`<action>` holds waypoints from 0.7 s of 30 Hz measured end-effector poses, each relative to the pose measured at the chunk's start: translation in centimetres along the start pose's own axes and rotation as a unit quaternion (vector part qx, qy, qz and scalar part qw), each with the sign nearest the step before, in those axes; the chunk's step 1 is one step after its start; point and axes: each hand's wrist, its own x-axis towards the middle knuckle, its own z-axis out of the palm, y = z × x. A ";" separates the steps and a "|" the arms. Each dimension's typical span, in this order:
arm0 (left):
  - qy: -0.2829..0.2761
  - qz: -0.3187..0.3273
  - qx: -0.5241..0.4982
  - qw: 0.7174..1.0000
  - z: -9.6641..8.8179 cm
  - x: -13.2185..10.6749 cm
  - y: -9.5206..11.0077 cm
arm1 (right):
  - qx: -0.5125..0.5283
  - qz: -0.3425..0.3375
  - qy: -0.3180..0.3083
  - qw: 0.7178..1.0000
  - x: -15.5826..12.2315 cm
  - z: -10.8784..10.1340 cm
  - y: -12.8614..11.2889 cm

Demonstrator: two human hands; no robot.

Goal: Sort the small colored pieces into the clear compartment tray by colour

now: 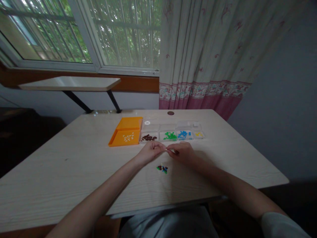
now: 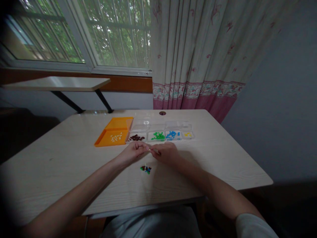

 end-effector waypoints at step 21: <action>0.044 0.176 0.285 0.941 -0.4 -1.0 0.1 | 0.102 0.058 -0.015 0.993 0.0 0.1 0.0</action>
